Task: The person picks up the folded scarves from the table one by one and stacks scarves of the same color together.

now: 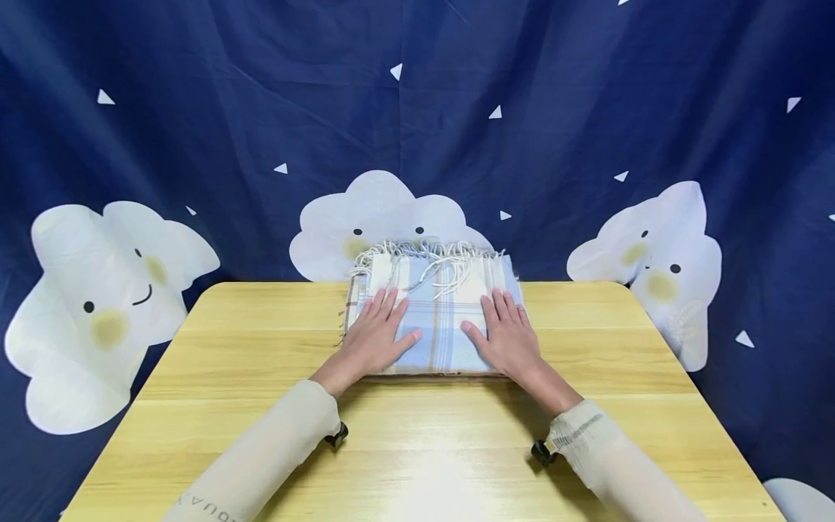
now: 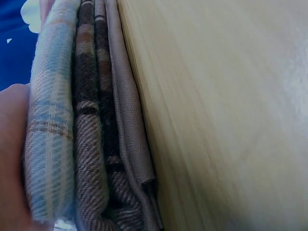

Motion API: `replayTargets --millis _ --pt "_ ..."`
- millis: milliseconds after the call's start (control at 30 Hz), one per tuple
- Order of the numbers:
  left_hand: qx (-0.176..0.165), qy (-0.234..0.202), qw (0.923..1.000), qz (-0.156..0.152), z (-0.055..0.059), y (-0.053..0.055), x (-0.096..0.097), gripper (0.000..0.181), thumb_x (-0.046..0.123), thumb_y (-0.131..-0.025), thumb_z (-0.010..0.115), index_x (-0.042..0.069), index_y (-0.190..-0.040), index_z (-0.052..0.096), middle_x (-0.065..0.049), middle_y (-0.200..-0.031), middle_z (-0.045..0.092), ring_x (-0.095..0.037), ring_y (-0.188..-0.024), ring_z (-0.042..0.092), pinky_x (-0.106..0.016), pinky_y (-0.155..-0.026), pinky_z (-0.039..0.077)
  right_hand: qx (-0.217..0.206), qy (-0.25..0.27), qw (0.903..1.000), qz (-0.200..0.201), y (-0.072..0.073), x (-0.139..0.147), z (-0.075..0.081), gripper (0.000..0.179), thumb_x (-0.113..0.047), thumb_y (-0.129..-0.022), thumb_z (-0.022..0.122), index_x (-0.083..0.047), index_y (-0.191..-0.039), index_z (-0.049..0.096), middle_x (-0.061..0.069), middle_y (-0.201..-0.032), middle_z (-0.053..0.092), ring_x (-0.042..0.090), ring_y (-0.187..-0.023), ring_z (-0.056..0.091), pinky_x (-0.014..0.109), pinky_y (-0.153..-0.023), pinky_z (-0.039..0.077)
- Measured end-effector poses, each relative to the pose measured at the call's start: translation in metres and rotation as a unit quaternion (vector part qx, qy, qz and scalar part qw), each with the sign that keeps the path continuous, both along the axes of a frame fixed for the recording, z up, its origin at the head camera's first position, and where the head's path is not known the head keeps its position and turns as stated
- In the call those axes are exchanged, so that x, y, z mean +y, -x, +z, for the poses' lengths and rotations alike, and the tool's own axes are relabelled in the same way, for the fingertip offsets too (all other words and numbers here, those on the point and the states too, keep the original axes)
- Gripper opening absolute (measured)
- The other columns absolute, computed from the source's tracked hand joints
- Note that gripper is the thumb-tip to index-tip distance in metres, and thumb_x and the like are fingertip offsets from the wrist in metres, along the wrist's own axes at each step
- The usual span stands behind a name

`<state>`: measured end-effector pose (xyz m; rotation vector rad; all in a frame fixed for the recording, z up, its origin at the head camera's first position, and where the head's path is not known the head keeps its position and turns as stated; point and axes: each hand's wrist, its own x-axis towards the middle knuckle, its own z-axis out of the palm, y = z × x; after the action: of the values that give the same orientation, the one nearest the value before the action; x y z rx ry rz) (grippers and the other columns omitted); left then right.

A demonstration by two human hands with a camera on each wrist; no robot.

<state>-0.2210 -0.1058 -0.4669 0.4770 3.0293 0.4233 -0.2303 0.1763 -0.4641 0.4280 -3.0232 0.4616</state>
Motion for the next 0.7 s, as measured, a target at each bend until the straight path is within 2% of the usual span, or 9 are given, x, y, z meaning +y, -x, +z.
replayTargets --millis 367,700 --pt "0.002 -0.015 0.9999 0.007 0.002 0.000 -0.006 0.086 0.076 -0.101 0.029 0.022 -0.167 0.018 -0.005 -0.177 -0.003 -0.026 -0.164 -0.011 -0.054 -0.134 -0.003 -0.001 0.011 0.9999 -0.003 0.002 0.004 -0.001 0.088 -0.068 -0.104 0.035 -0.005 -0.165 0.025 0.018 -0.175 0.010 0.039 -0.163 0.007 0.061 -0.131 0.011" --pt "0.005 -0.002 0.9998 0.019 -0.002 0.002 -0.013 0.087 0.077 -0.100 0.028 0.022 -0.168 0.017 -0.002 -0.177 -0.005 -0.026 -0.164 -0.010 -0.059 -0.132 -0.002 -0.008 0.019 0.9997 -0.011 0.003 0.008 -0.003 0.088 -0.068 -0.105 0.033 -0.005 -0.165 0.022 0.018 -0.176 0.009 0.040 -0.163 0.007 0.062 -0.130 0.014"
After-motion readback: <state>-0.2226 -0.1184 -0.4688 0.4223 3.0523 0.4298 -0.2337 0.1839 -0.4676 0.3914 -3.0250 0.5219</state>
